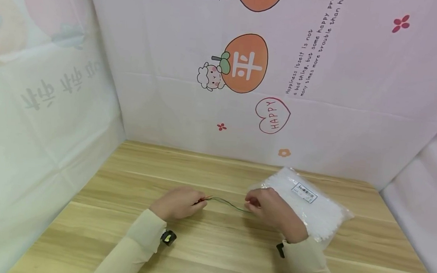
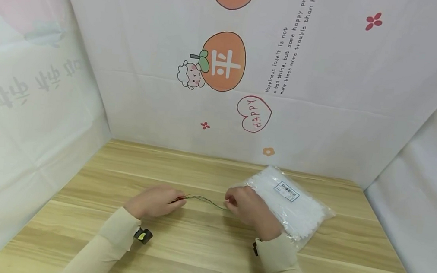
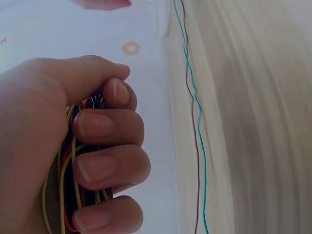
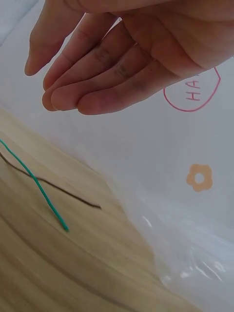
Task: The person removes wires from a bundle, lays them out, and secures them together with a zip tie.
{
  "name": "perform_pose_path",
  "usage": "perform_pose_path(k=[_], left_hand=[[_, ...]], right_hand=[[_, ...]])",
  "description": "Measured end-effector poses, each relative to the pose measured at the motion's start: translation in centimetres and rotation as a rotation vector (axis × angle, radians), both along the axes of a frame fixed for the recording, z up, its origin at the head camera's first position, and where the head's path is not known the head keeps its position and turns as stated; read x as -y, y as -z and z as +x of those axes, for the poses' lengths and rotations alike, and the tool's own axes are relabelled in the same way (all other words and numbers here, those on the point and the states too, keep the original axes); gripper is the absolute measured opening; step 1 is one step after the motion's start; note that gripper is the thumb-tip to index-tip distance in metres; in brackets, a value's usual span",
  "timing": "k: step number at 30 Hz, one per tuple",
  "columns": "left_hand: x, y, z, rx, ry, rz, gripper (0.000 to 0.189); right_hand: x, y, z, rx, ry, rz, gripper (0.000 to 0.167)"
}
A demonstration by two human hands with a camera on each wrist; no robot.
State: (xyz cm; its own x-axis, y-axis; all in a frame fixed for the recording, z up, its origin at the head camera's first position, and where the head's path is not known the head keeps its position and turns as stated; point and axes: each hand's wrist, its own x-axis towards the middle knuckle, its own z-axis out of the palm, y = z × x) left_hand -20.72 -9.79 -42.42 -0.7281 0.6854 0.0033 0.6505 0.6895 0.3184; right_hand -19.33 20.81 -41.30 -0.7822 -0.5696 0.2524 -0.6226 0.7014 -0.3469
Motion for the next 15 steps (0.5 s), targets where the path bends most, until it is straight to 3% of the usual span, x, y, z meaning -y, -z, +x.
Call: perform_pose_path(k=[8,15], left_hand=[[-2.1,0.0,-0.1,-0.019,0.005,0.001,0.037],[-3.1,0.3,0.0,-0.029,0.016,-0.012,0.038]], right_hand=[[2.4,-0.6,0.5,0.005,-0.004,-0.037,0.009],[3.7,-0.6,0.7,0.002,-0.072,-0.074,0.009]])
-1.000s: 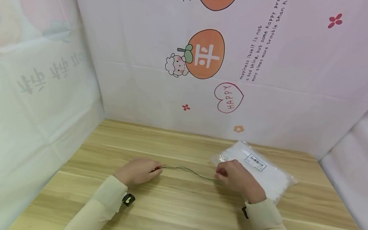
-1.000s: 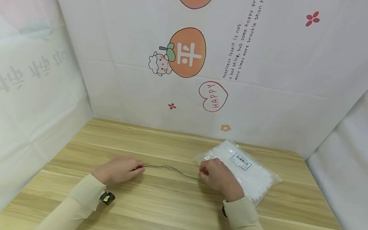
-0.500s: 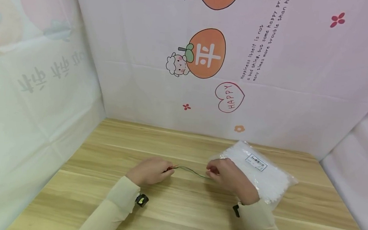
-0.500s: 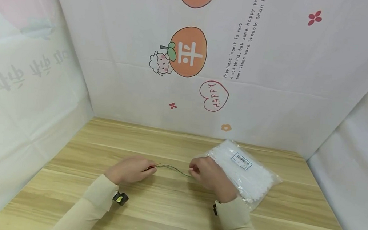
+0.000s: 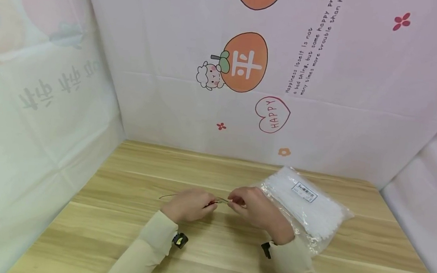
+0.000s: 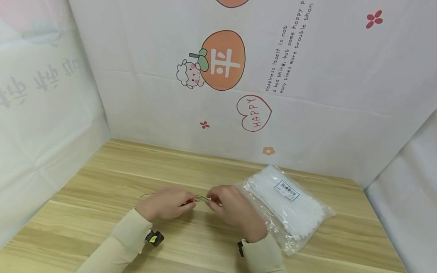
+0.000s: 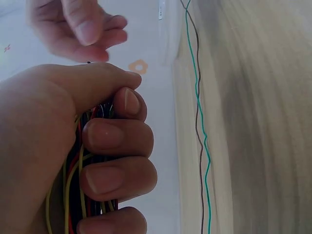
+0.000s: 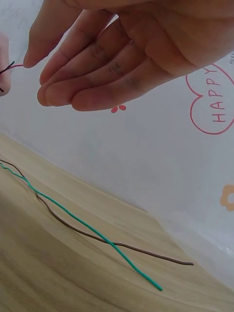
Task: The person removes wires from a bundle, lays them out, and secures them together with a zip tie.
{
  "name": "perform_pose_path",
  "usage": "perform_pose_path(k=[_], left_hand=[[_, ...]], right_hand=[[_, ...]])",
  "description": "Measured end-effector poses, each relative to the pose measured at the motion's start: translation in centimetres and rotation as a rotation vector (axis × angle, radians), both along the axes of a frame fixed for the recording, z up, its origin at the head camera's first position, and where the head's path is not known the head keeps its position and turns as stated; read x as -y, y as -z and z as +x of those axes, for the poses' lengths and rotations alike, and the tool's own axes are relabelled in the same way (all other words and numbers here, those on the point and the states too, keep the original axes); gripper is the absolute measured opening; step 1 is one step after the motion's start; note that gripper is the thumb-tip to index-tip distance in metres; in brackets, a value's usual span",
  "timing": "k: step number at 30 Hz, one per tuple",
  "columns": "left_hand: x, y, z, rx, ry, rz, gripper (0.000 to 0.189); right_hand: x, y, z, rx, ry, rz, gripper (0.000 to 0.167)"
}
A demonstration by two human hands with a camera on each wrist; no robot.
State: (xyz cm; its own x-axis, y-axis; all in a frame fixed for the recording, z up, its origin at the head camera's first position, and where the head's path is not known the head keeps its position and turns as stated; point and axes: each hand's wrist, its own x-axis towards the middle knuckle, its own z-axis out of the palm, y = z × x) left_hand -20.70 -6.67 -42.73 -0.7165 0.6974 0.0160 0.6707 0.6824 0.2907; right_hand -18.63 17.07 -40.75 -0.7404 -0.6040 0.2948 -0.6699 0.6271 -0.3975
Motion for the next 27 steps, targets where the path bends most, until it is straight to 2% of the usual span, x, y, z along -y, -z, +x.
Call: perform_pose_path(k=[6,10,17,24,27], left_hand=[[-0.4,0.0,0.3,0.027,0.005,-0.007,0.038],[-0.6,0.0,0.5,0.035,0.013,-0.014,0.039],[-1.0,0.1,1.0,0.058,0.022,-0.001,0.026],[-1.1,0.3,1.0,0.078,0.033,0.01,0.028],[-0.8,0.3,0.7,0.074,0.04,0.018,0.031]], right_hand=[[0.7,0.0,0.3,-0.031,-0.006,-0.007,0.008],[1.0,0.2,0.3,-0.07,-0.041,-0.016,0.007],[1.3,0.9,0.3,-0.108,-0.087,0.011,0.013],[1.0,1.4,-0.1,-0.16,-0.09,-0.026,0.013],[0.3,1.4,-0.5,-0.209,-0.059,-0.026,0.014]])
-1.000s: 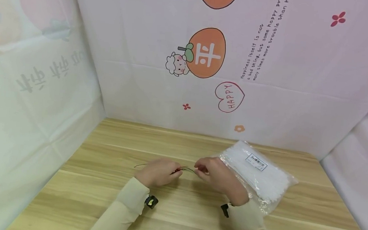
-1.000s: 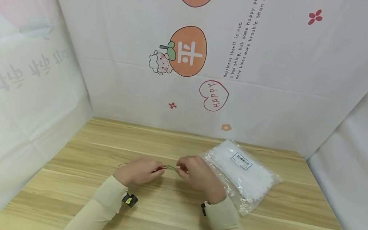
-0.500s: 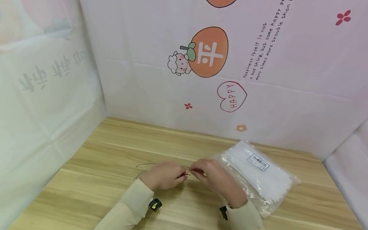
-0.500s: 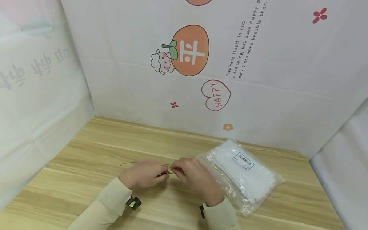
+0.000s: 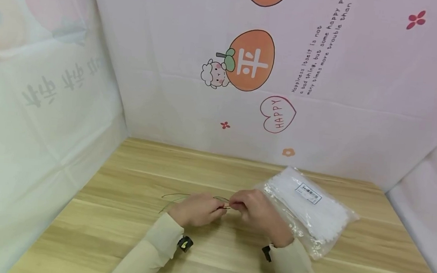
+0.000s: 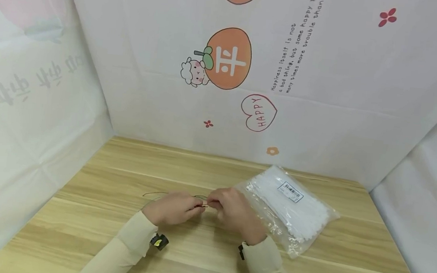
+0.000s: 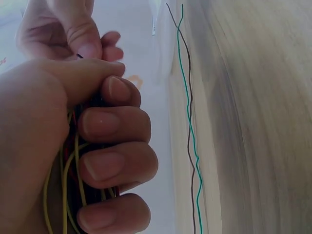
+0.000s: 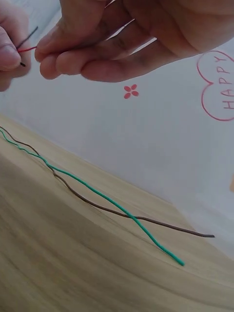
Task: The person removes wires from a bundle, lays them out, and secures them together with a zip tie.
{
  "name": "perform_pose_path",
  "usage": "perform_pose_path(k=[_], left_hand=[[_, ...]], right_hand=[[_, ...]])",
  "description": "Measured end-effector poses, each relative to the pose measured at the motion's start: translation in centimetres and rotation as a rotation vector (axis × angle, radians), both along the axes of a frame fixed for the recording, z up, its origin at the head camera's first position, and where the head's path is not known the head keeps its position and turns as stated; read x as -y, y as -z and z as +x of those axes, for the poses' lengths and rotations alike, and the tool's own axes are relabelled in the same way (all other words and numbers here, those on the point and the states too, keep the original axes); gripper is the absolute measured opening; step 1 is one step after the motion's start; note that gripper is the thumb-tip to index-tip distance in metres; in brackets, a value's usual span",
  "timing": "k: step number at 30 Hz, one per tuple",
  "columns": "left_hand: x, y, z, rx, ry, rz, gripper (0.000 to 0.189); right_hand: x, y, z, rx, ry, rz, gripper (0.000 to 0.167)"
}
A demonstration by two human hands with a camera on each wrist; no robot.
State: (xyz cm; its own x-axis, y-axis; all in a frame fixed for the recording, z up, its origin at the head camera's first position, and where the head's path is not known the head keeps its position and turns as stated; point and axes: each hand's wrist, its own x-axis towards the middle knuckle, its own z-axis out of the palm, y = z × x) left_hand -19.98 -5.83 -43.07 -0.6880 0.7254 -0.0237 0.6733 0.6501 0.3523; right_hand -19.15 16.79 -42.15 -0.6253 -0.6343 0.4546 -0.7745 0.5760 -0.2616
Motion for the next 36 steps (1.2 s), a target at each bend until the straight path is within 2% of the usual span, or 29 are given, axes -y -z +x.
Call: perform_pose_path(k=[3,7,11,18,24,32,34,36], left_hand=[[0.3,-0.1,-0.2,-0.008,-0.007,0.0,0.034],[0.5,-0.1,-0.4,0.0,-0.014,0.003,0.037],[0.5,-0.1,-0.4,0.017,-0.011,0.007,0.036],[0.5,-0.2,-0.4,0.039,-0.036,0.003,0.032],[0.7,-0.3,-0.5,0.064,-0.032,0.031,0.033],[0.9,-0.5,-0.9,0.111,-0.018,0.089,0.038],[1.1,-0.5,-0.9,0.114,-0.024,0.095,0.039],[1.4,-0.6,-1.1,0.117,-0.035,0.102,0.041]], right_hand=[[-1.0,-0.2,-0.4,-0.025,0.069,-0.011,0.018],[-2.0,-0.4,-0.7,0.033,0.108,-0.008,0.016],[-2.1,-0.3,-0.8,0.083,0.055,0.025,0.006],[-1.5,-0.1,-1.0,0.087,-0.049,0.043,0.005],[-1.8,-0.1,-1.0,0.092,-0.058,0.017,0.009],[-2.9,0.2,-1.7,0.01,-0.091,-0.022,0.016],[-3.1,0.0,-1.8,0.021,-0.09,-0.027,0.017],[-3.5,-0.3,-1.9,0.075,-0.06,-0.014,0.017]])
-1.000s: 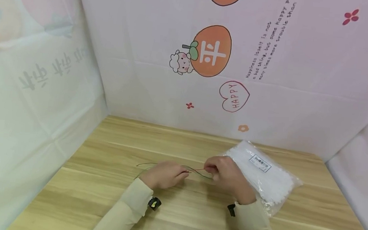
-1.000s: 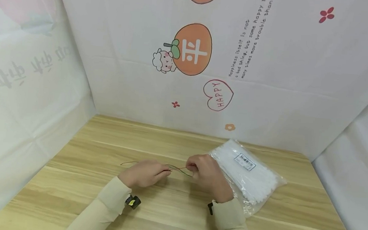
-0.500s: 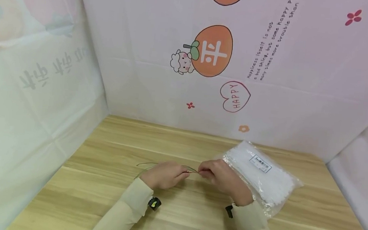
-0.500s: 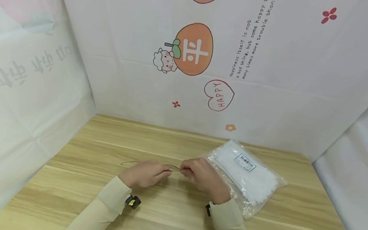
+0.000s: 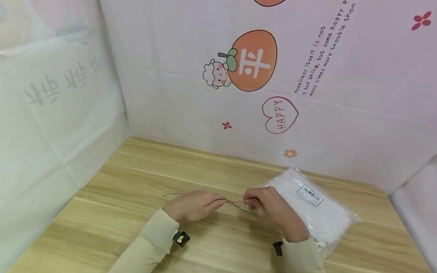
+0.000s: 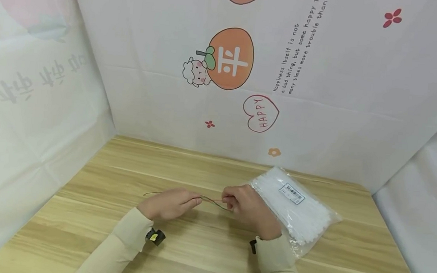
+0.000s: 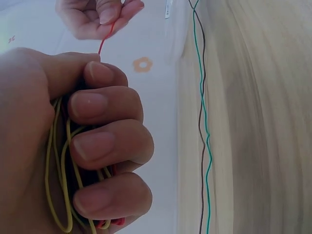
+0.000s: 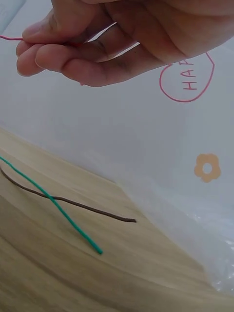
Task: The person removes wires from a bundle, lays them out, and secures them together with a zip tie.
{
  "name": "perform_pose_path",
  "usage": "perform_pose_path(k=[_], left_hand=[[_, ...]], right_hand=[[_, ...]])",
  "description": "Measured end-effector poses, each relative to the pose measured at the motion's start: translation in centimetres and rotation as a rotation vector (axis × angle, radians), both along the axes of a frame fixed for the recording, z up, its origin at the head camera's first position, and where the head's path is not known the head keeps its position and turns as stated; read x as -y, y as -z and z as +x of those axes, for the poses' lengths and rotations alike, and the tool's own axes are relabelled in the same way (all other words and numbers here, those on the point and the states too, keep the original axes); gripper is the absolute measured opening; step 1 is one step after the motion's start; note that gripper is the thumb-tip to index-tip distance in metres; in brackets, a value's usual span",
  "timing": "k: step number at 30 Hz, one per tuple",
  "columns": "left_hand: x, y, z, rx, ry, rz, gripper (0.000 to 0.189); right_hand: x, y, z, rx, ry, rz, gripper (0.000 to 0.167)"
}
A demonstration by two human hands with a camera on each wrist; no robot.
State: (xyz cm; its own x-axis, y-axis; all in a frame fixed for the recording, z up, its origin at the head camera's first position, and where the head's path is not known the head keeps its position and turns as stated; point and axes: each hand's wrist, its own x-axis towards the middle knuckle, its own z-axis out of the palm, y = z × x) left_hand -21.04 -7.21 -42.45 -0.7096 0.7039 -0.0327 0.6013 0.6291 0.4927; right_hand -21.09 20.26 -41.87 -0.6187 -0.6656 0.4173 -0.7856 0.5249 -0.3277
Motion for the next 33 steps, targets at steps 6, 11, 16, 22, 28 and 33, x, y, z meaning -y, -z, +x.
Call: perform_pose_path(k=[6,11,16,22,28,33], left_hand=[[0.9,-0.3,-0.4,0.055,-0.031,0.046,0.042],[1.4,-0.5,-0.6,0.101,-0.014,0.067,0.045],[2.2,-0.4,-0.8,0.122,-0.025,0.087,0.043],[3.3,-0.6,-1.0,0.131,-0.044,0.083,0.047],[4.4,-0.9,-1.3,0.156,-0.066,0.099,0.047],[5.0,-1.0,-1.6,0.151,-0.049,0.084,0.049]], right_hand=[[-1.3,-0.7,-0.1,0.086,0.07,0.007,0.027],[-1.4,-0.6,-0.2,0.076,0.073,-0.004,0.032],[-1.8,-0.7,-0.1,0.091,0.085,-0.016,0.03],[-2.5,-0.6,-0.2,0.047,0.101,-0.034,0.03],[-3.5,-0.5,-0.4,0.007,0.156,-0.053,0.029],[-4.0,-0.5,-0.6,0.005,0.164,-0.041,0.026]])
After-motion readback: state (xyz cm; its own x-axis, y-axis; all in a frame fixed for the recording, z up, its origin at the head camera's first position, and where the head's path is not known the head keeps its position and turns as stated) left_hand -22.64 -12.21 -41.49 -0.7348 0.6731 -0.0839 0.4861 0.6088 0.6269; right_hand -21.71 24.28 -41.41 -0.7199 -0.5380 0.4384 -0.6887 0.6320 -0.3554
